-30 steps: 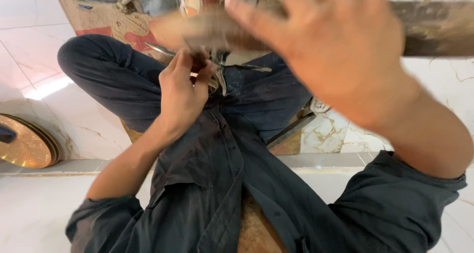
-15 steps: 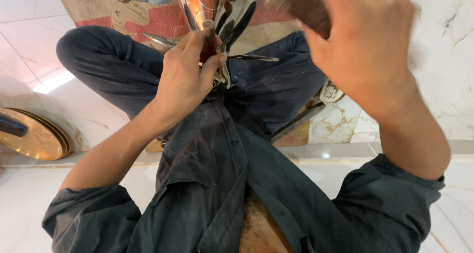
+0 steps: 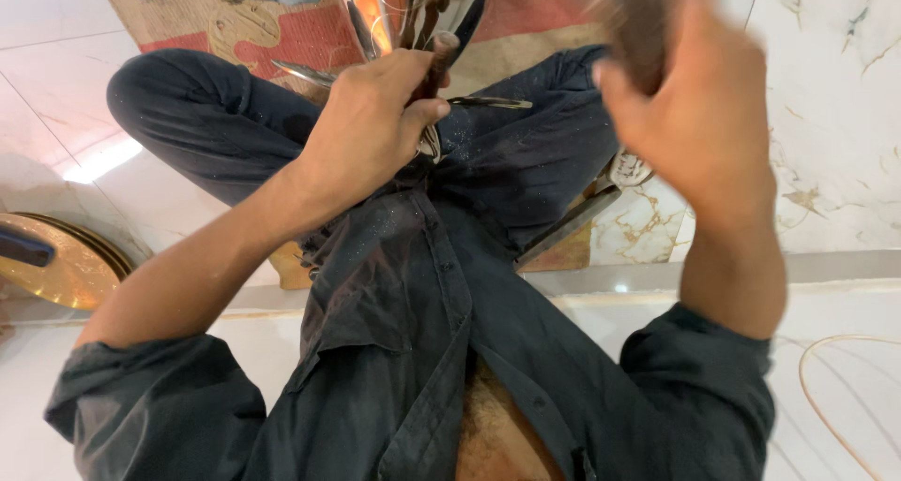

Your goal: The person sits cross-legged on a mat and repeatedly strikes a small metal object with a wooden mallet. They hold the object in the left hand and strike it with the right hand, occasionally rotating the object to work different areas.

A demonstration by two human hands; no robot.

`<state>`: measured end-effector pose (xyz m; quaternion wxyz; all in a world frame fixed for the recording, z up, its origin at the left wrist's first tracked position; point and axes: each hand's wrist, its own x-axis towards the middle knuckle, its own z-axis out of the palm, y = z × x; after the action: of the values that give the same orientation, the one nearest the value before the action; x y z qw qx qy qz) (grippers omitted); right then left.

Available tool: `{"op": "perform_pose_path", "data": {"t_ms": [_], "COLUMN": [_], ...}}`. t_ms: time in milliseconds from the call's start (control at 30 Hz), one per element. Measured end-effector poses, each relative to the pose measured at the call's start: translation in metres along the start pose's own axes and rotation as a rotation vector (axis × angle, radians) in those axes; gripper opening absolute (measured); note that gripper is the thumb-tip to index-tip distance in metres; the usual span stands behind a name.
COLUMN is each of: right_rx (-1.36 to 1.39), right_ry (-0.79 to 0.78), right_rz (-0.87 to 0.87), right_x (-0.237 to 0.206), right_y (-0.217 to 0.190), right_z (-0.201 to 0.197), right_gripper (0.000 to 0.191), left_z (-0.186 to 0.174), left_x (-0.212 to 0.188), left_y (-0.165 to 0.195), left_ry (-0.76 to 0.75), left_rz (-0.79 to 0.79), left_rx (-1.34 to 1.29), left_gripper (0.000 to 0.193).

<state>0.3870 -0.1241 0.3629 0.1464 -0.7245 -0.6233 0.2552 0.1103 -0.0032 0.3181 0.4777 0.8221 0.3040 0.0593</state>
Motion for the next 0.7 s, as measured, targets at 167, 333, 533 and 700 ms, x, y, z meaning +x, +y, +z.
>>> {"op": "perform_pose_path", "data": {"t_ms": [167, 333, 533, 700], "right_rx": [-0.04, 0.515, 0.798, 1.086], "right_ry": [0.144, 0.744, 0.459, 0.572], "right_rz": [0.013, 0.247, 0.675, 0.63], "right_x": [-0.054, -0.096, -0.151, -0.167], "right_y": [0.016, 0.007, 0.006, -0.002], "right_z": [0.046, 0.135, 0.189, 0.185], "right_gripper": [0.071, 0.087, 0.061, 0.069], "left_z": [-0.017, -0.027, -0.002, 0.003], "left_x": [0.015, 0.041, 0.05, 0.049], "left_y": [0.007, 0.017, 0.012, 0.008], "left_ry": [0.158, -0.198, -0.633, -0.674], "left_rz": [0.003, 0.095, 0.097, 0.168], "left_rx": [0.041, -0.063, 0.244, 0.26], "left_gripper": [0.023, 0.035, 0.053, 0.053]}}
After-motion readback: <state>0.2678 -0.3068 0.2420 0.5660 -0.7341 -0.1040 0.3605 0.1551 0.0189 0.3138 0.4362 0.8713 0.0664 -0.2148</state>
